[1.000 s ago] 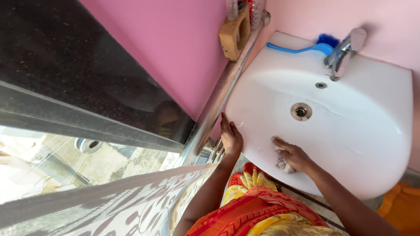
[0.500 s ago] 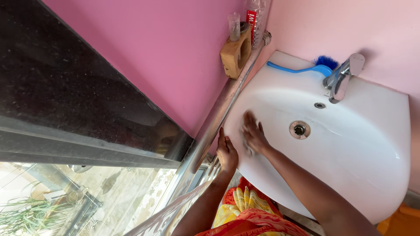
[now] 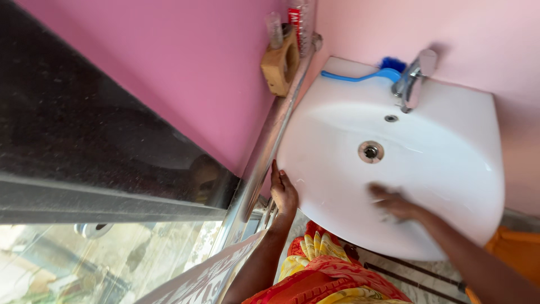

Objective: The person wipes the exterior and interior surfaces of a white washbasin using a cloth, moving it around the bowl, faucet, and rim.

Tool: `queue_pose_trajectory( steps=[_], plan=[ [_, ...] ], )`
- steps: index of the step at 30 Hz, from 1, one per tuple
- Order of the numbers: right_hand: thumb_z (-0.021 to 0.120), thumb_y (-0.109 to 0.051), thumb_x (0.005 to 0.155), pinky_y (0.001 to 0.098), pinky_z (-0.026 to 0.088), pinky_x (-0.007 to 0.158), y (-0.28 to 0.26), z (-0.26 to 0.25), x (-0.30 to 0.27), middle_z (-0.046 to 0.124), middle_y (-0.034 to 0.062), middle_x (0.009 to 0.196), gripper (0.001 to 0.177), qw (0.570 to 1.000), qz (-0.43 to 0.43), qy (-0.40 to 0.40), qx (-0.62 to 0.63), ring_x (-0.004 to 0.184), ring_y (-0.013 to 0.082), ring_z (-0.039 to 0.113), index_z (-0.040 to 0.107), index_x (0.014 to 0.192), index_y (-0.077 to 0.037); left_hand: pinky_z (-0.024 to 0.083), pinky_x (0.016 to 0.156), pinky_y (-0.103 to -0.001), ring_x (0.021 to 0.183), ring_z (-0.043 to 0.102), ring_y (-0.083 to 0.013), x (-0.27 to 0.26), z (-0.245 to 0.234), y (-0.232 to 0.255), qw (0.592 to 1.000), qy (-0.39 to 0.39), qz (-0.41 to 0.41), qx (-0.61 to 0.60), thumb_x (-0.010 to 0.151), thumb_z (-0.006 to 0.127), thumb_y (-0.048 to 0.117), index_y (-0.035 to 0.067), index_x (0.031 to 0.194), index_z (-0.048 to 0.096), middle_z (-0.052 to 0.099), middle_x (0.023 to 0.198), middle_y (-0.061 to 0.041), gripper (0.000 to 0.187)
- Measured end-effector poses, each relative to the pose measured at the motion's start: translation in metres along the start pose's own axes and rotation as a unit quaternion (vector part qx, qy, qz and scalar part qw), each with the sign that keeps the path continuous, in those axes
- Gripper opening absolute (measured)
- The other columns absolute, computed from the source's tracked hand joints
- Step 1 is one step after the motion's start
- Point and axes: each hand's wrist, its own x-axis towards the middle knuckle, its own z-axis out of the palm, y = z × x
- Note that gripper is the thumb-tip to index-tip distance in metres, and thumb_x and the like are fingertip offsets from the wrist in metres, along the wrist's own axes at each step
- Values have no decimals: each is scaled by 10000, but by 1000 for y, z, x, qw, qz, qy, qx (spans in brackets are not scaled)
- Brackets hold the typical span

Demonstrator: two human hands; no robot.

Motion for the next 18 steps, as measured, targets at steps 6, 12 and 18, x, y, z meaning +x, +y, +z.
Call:
queue_pose_trajectory(
  steps=[6,12,18],
  plan=[
    [466,-499,1032,494,348,1202,67,16,12,430,164,1558,576,977,214,11,8,1458,314,409,475,1393,-51,518,1090,-426,1342,587,-346,4,4,-16,1000,0,2,11,1093,398,298,76,1555,424,496,1553,-196,513],
    [404,-577,1015,580,94,1292,-24,84,54,51,35,1753,713,972,-77,-20,221,1610,264,36,260,1625,-238,494,1113,-422,1382,538,-354,5,4,-14,1000,-13,-11,18,1105,366,345,76,1574,380,429,1605,-168,541],
    [406,-384,1052,601,-22,1285,70,-4,-30,108,-11,1753,616,981,126,39,-144,1626,191,65,255,1619,-198,483,1130,-472,1386,526,-373,0,-1,5,999,-10,-2,43,1098,401,325,51,1551,396,415,1608,-191,530]
  ],
)
